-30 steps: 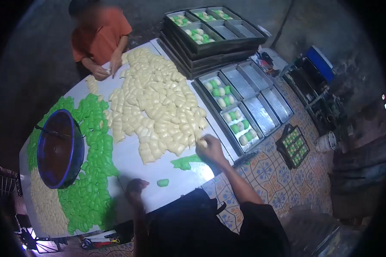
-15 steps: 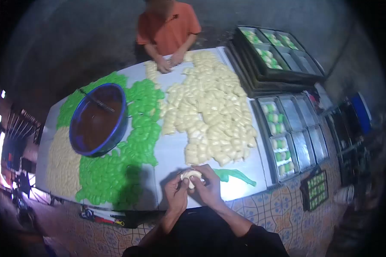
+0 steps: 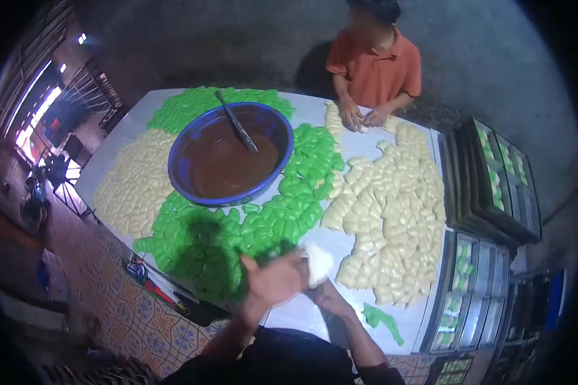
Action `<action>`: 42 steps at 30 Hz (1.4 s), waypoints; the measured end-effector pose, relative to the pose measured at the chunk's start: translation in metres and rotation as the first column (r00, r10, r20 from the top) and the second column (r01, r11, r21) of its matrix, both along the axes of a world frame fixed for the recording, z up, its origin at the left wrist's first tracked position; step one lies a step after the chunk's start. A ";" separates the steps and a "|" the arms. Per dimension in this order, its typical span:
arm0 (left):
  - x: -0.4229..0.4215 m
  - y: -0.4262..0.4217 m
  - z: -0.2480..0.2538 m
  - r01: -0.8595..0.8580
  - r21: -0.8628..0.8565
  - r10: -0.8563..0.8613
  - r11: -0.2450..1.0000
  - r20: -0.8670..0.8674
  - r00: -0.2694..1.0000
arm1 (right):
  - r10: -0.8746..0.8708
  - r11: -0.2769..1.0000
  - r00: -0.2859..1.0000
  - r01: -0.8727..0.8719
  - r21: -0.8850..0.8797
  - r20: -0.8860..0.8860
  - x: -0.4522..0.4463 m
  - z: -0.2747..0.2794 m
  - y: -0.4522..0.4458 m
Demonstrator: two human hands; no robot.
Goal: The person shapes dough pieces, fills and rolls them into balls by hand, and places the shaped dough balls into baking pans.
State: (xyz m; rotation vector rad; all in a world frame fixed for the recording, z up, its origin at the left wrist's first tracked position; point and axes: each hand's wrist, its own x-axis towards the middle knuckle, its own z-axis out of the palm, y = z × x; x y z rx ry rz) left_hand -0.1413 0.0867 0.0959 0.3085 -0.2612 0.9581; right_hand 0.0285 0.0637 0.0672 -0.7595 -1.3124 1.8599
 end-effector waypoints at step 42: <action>0.068 -0.082 -0.014 -0.191 0.082 0.121 0.978 -0.972 0.200 | -0.718 0.689 0.631 0.587 0.426 0.292 0.038 0.000 -0.097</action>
